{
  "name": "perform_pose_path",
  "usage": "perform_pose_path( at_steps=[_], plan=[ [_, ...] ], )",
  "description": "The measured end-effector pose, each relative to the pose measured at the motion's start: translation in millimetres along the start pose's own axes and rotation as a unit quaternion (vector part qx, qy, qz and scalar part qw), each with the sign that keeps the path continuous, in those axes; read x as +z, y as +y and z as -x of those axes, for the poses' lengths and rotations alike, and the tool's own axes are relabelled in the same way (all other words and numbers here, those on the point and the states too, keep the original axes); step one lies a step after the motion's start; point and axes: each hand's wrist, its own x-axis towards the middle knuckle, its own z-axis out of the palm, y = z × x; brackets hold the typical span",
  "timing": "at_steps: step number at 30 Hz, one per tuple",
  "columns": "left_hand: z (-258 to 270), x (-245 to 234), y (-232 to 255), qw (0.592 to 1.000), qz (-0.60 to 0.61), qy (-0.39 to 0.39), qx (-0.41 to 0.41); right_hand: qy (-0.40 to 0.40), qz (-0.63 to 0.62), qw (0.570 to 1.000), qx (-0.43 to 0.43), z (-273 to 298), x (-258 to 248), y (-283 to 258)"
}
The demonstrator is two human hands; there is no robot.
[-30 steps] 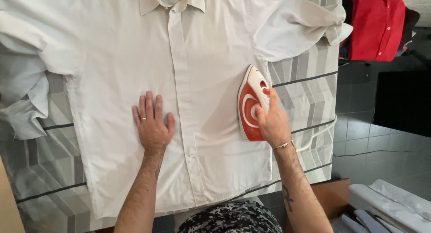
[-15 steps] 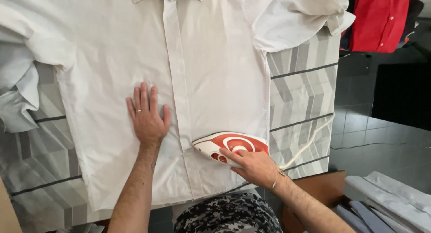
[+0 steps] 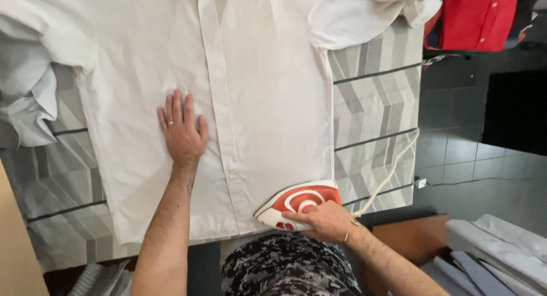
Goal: A person takes a white shirt from a clothing rack, lays it out on a bed, and irons it thoroughly with a steam iron.
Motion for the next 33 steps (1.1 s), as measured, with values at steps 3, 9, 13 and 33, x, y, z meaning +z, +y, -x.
perform_pose_path(
  at_steps=[3, 9, 13, 33],
  plan=[
    [1, 13, 6, 1.000, 0.010, -0.004, -0.017, -0.005, 0.006, 1.000, -0.015, 8, 16, 5],
    [60, 6, 72, 0.992, 0.096, -0.075, 0.016, 0.038, -0.037, 0.999, 0.011, 43, 28, 12],
    [143, 14, 121, 0.984, 0.036, -0.097, 0.142, 0.059, -0.129, 0.983, 0.117, 90, -13, 9],
    [270, -25, 86, 0.938, 0.136, -0.237, 0.215, 0.260, -0.192, 0.917, 0.233, -74, -79, 3]
  ],
)
